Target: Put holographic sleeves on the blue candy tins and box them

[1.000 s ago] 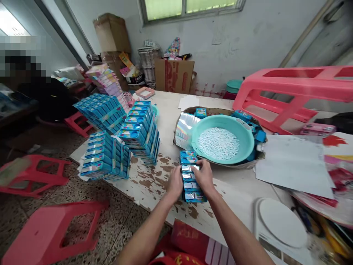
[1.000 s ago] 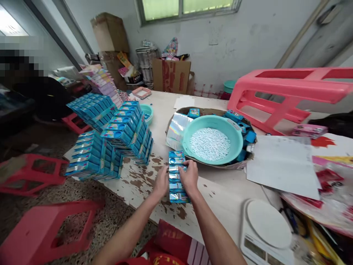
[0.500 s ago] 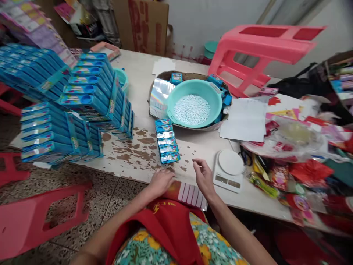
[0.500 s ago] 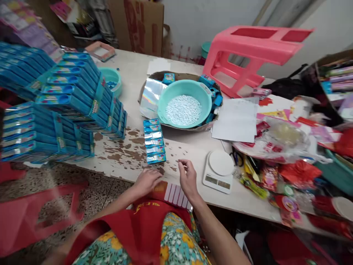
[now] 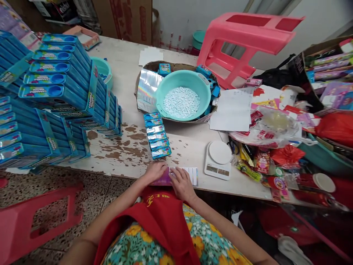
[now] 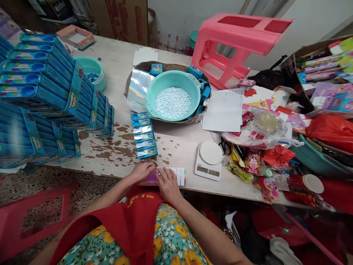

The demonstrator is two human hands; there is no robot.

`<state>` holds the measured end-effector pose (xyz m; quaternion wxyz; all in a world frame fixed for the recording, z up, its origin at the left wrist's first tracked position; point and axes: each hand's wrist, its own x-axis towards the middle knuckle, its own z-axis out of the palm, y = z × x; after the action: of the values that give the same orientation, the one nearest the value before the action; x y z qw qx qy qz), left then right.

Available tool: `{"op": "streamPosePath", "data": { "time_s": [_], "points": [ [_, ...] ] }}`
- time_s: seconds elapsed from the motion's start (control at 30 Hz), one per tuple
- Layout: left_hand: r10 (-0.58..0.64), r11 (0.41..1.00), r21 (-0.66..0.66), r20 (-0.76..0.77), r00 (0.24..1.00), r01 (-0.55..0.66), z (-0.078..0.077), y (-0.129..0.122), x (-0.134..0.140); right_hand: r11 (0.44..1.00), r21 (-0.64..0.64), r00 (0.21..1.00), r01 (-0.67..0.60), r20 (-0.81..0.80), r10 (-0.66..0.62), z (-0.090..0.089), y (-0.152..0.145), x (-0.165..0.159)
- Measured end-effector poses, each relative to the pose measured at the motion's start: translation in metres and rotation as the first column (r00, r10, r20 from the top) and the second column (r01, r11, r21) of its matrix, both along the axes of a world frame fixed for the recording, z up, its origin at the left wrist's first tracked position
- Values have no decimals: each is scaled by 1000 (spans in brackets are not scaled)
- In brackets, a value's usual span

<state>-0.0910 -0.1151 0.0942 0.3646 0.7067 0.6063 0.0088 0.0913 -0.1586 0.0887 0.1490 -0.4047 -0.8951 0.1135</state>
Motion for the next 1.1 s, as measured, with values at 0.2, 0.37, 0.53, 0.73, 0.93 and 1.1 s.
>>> {"op": "streamPosePath", "data": {
  "time_s": [0.2, 0.37, 0.53, 0.73, 0.93, 1.1],
  "points": [
    [38, 999, 33, -30, 999, -37, -5, -2, 1, 986, -164, 993, 15, -115, -35, 33, 9, 5],
    [159, 981, 91, 151, 976, -174, 9, -15, 0, 880, -458, 917, 124, -287, -279, 96, 30, 7],
    [176, 953, 52, 712, 680, -300, 66, -25, -2, 753, -656, 843, 53, -375, -386, 143, 55, 6],
    [312, 928, -59, 660, 684, -367, 109, -6, -16, 638, -766, 762, -83, -462, -455, 134, 87, -28],
    [415, 869, -25, 578, 702, -493, 105, 33, -61, 813, -577, 746, 79, -506, -432, 105, 138, -83],
    [370, 859, 101, 554, 746, -502, 89, 88, -98, 866, -433, 813, 250, -392, -430, 89, 192, -123]
  ]
}}
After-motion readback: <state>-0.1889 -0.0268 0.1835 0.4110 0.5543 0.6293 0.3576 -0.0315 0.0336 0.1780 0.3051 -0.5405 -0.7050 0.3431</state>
